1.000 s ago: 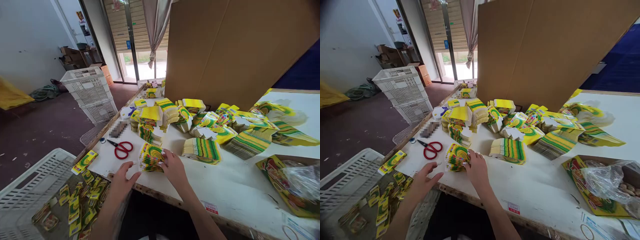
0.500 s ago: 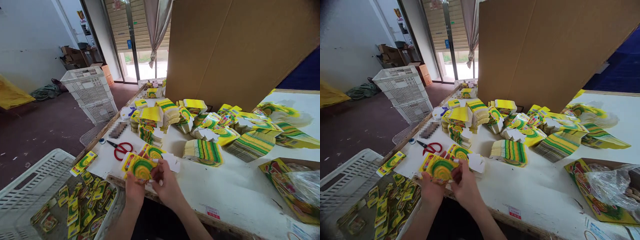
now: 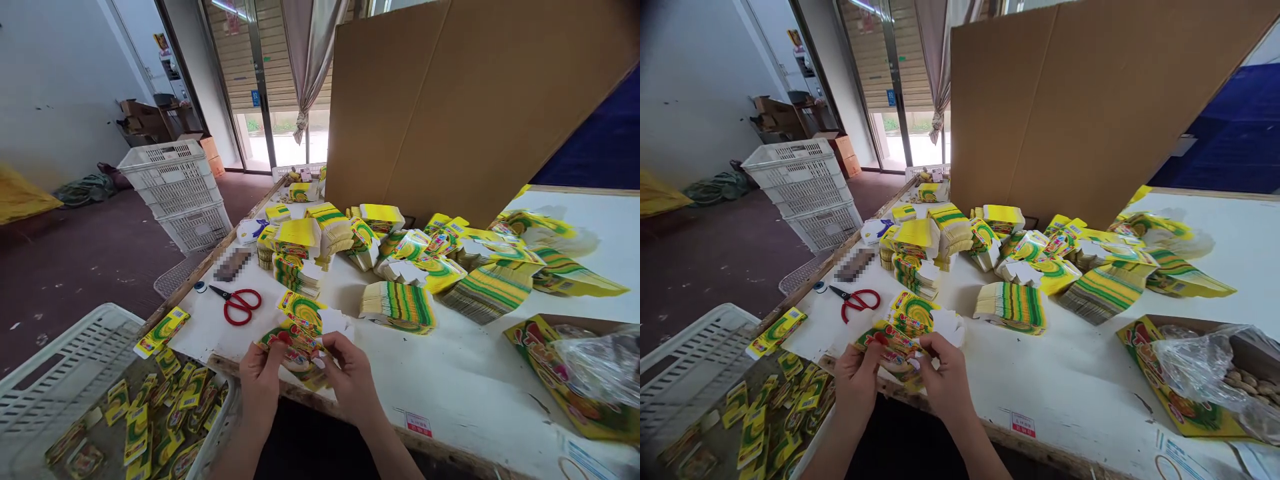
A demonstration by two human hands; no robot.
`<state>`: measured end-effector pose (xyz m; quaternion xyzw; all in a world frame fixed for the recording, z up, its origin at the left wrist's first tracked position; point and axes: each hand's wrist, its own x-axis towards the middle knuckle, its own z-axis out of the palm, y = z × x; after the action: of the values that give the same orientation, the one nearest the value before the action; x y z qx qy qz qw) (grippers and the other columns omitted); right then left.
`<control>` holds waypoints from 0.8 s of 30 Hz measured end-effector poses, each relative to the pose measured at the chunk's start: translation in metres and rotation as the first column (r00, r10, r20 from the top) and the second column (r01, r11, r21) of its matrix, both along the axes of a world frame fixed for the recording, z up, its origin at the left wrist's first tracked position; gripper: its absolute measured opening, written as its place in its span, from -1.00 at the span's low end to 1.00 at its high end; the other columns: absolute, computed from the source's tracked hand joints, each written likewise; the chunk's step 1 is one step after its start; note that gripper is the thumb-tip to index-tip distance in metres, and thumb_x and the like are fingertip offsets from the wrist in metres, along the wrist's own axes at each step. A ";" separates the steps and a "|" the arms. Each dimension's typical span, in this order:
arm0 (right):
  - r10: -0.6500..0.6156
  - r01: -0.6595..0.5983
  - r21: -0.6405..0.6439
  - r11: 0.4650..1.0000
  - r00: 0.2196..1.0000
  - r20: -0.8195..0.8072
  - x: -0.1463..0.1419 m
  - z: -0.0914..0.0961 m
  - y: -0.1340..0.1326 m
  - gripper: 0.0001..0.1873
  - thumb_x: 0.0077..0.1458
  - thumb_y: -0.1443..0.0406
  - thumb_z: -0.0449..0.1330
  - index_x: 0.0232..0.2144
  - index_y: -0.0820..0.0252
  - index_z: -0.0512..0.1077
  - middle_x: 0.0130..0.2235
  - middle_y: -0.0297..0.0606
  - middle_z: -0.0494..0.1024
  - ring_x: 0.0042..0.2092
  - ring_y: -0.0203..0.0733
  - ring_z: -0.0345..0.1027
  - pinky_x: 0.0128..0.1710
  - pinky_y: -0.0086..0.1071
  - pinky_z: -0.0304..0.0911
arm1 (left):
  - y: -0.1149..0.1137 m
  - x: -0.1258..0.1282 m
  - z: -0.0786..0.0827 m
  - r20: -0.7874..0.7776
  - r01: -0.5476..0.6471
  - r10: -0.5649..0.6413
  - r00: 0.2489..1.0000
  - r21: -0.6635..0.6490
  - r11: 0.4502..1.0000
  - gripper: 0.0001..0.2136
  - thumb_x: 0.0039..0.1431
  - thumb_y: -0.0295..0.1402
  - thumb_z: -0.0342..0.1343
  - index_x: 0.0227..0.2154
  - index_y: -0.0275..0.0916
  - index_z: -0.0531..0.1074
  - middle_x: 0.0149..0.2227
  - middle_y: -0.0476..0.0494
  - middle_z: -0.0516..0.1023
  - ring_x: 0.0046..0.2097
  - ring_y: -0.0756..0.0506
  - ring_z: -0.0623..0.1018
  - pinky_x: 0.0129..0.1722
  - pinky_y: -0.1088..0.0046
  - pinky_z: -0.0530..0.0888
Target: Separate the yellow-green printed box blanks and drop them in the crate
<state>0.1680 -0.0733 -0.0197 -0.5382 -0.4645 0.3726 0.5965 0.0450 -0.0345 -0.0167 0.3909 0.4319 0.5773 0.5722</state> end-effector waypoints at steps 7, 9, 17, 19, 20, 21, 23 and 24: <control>-0.118 -0.031 0.258 0.966 0.831 0.543 0.035 0.012 -0.007 -0.72 0.11 0.44 0.06 -0.32 0.03 0.53 -0.34 -0.27 0.60 -0.27 -0.16 0.41 -0.19 -0.23 0.30 | 0.016 -0.038 0.025 -0.410 0.193 -0.064 0.910 0.281 0.940 -0.35 -0.16 -0.15 0.33 0.03 -0.19 0.27 0.06 -0.26 0.46 0.08 -0.27 0.44 0.09 0.12 0.35; -0.062 -0.174 0.273 0.946 0.730 0.681 0.034 0.016 -0.009 -0.68 0.12 0.47 0.07 -0.28 -0.05 0.51 -0.32 -0.33 0.61 -0.22 -0.17 0.42 0.03 -0.10 0.19 | 0.016 -0.039 0.031 -0.653 0.361 -0.140 0.745 0.218 0.907 -0.15 -0.39 -0.26 0.43 0.08 -0.19 0.23 0.13 -0.30 0.38 0.15 -0.35 0.35 0.14 0.03 0.29; -0.256 0.227 0.211 0.951 0.959 0.121 0.001 -0.005 -0.010 -0.22 0.01 0.23 0.22 0.22 0.02 -0.01 0.28 -0.07 0.08 0.29 0.06 -0.05 0.23 0.10 -0.06 | -0.003 -0.010 0.020 -0.844 0.496 -0.306 0.441 -0.056 0.867 -0.47 -0.11 -0.34 0.23 -0.02 -0.19 0.25 -0.11 -0.19 0.52 -0.10 -0.25 0.53 -0.15 0.20 0.48; -0.086 0.080 -0.032 0.996 0.962 -0.261 -0.004 -0.014 -0.009 -0.24 0.01 0.10 0.21 0.21 0.09 0.03 0.23 -0.01 0.19 0.22 0.06 0.13 0.15 0.03 0.14 | -0.006 -0.009 0.013 -0.862 0.499 -0.267 0.431 -0.020 0.867 -0.44 -0.11 -0.30 0.23 0.01 -0.19 0.22 -0.09 -0.21 0.51 -0.09 -0.25 0.53 -0.14 0.19 0.48; 0.026 -0.082 -0.110 0.991 0.901 -0.434 -0.004 -0.017 -0.010 -0.28 0.02 0.05 0.19 0.18 0.11 0.11 0.17 0.00 0.30 0.16 0.06 0.24 0.09 0.00 0.23 | -0.007 -0.009 0.010 -0.869 0.518 -0.252 0.427 0.007 0.855 -0.43 -0.11 -0.32 0.22 0.03 -0.19 0.21 -0.07 -0.22 0.51 -0.07 -0.26 0.53 -0.12 0.18 0.49; 0.125 -0.246 -0.142 0.959 0.814 -0.568 -0.004 -0.019 -0.011 -0.32 0.01 0.01 0.19 0.13 0.12 0.19 0.09 -0.01 0.41 0.09 0.06 0.32 0.02 -0.02 0.29 | -0.008 -0.010 0.006 -0.875 0.544 -0.229 0.427 0.046 0.838 -0.42 -0.11 -0.35 0.21 0.04 -0.19 0.19 -0.05 -0.24 0.50 -0.06 -0.26 0.52 -0.10 0.18 0.48; 0.262 -0.482 -0.131 0.866 0.662 -0.702 -0.002 -0.018 -0.013 -0.36 -0.02 -0.02 0.22 0.06 0.13 0.30 -0.05 -0.06 0.52 -0.01 0.04 0.41 -0.05 -0.05 0.34 | -0.009 -0.012 0.000 -0.881 0.602 -0.173 0.441 0.148 0.785 -0.40 -0.10 -0.40 0.19 0.07 -0.17 0.17 -0.02 -0.25 0.47 -0.03 -0.25 0.52 -0.08 0.20 0.48; 0.304 -0.538 -0.111 0.835 0.621 -0.722 -0.001 -0.016 -0.013 -0.36 -0.05 -0.03 0.25 0.04 0.12 0.33 -0.08 -0.08 0.53 -0.04 0.03 0.43 -0.07 -0.06 0.34 | -0.009 -0.014 -0.001 -0.881 0.626 -0.141 0.452 0.200 0.754 -0.40 -0.09 -0.42 0.19 0.07 -0.16 0.17 -0.02 -0.25 0.46 -0.02 -0.24 0.51 -0.08 0.22 0.49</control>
<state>0.1674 -0.0865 -0.0353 -0.3264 -0.2620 0.7426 0.5228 0.0312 -0.0437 -0.0182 0.8372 0.3758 0.2629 0.2979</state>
